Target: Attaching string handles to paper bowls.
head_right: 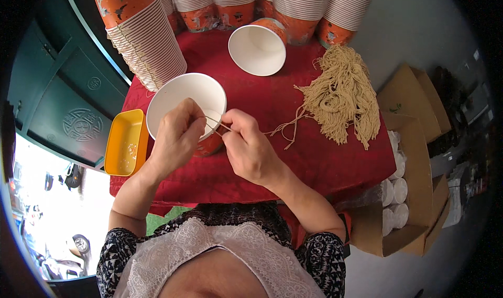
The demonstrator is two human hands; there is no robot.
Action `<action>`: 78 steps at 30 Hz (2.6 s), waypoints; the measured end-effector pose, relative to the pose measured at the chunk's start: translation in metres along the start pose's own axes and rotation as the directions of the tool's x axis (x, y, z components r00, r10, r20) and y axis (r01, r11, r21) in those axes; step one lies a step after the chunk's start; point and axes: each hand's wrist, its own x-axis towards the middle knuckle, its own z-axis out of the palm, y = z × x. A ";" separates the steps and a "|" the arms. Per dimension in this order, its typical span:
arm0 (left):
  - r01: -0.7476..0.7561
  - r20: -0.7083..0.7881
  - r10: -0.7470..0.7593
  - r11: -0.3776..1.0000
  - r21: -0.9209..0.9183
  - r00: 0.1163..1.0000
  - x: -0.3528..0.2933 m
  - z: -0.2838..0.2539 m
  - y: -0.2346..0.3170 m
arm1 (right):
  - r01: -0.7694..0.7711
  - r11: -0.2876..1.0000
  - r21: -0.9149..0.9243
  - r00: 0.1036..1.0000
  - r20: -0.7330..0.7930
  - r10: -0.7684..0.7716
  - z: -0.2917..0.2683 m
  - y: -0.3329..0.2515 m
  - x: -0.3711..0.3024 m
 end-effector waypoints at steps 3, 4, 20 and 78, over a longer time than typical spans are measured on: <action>0.036 -0.021 -0.035 0.997 0.066 0.999 0.001 0.003 0.001 | 0.037 0.999 -0.002 0.999 0.000 -0.037 0.003 0.001 -0.006; 0.042 -0.024 -0.041 0.997 0.070 0.999 0.001 0.003 0.002 | 0.029 1.000 -0.005 0.999 -0.022 -0.029 0.003 0.000 -0.003; -0.184 0.084 0.172 0.969 0.164 0.981 -0.013 -0.008 0.011 | -0.510 0.770 0.384 0.813 -0.076 0.577 0.025 -0.008 0.006; -0.072 0.033 0.073 0.997 -0.029 0.997 -0.015 -0.010 -0.001 | -0.382 0.894 0.233 0.919 -0.004 0.394 0.013 -0.013 0.018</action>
